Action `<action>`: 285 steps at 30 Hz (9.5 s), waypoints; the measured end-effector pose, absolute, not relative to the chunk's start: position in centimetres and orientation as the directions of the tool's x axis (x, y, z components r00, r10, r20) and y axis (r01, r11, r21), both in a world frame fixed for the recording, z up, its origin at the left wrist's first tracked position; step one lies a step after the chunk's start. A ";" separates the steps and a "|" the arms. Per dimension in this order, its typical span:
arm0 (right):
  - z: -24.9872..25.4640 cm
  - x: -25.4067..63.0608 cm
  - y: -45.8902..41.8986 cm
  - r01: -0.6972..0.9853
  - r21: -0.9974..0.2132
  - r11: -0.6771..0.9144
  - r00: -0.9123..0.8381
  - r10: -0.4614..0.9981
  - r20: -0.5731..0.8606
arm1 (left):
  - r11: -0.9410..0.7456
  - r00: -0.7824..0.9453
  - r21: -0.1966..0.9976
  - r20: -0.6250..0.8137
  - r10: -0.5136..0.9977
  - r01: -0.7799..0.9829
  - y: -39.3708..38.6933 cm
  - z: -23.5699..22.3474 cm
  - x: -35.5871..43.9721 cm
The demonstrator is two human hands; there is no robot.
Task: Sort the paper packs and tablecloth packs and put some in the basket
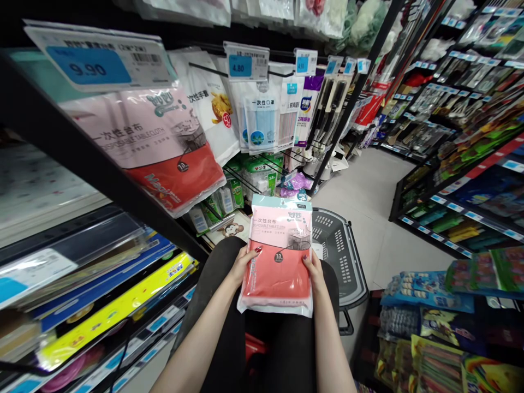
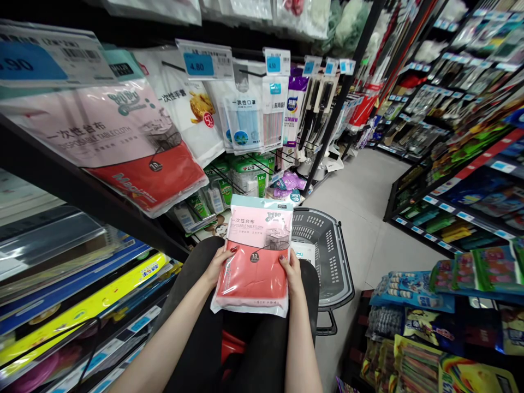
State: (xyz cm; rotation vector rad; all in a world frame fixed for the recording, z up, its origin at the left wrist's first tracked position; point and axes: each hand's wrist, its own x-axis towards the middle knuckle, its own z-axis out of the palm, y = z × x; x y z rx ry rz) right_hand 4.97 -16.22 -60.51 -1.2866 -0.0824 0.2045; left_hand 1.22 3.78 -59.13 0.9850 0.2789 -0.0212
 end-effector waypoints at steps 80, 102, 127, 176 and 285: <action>-60.9 5.0 -16.8 -0.094 -0.961 0.262 0.955 0.297 -0.012 | 0.527 0.941 0.825 -0.313 0.127 0.203 3.9 -59.3 1.3; -57.0 3.5 -15.7 0.133 -0.886 -0.445 0.979 -0.078 0.186 | 0.622 0.890 0.770 -0.374 0.263 0.140 3.6 -59.6 1.5; -48.8 0.2 -15.3 -0.013 -0.862 -0.508 0.993 -0.111 0.051 | 0.649 0.978 0.758 -0.182 0.102 0.073 4.1 -59.2 1.3; -60.9 4.9 -17.7 -0.126 -0.987 0.098 0.974 0.203 -0.104 | 0.484 0.954 0.844 -0.295 0.059 0.231 3.7 -58.9 1.1; -60.6 4.9 -17.8 -0.245 -0.950 0.193 0.948 0.254 -0.192 | 0.510 0.936 0.812 -0.350 0.036 0.283 3.4 -59.4 1.4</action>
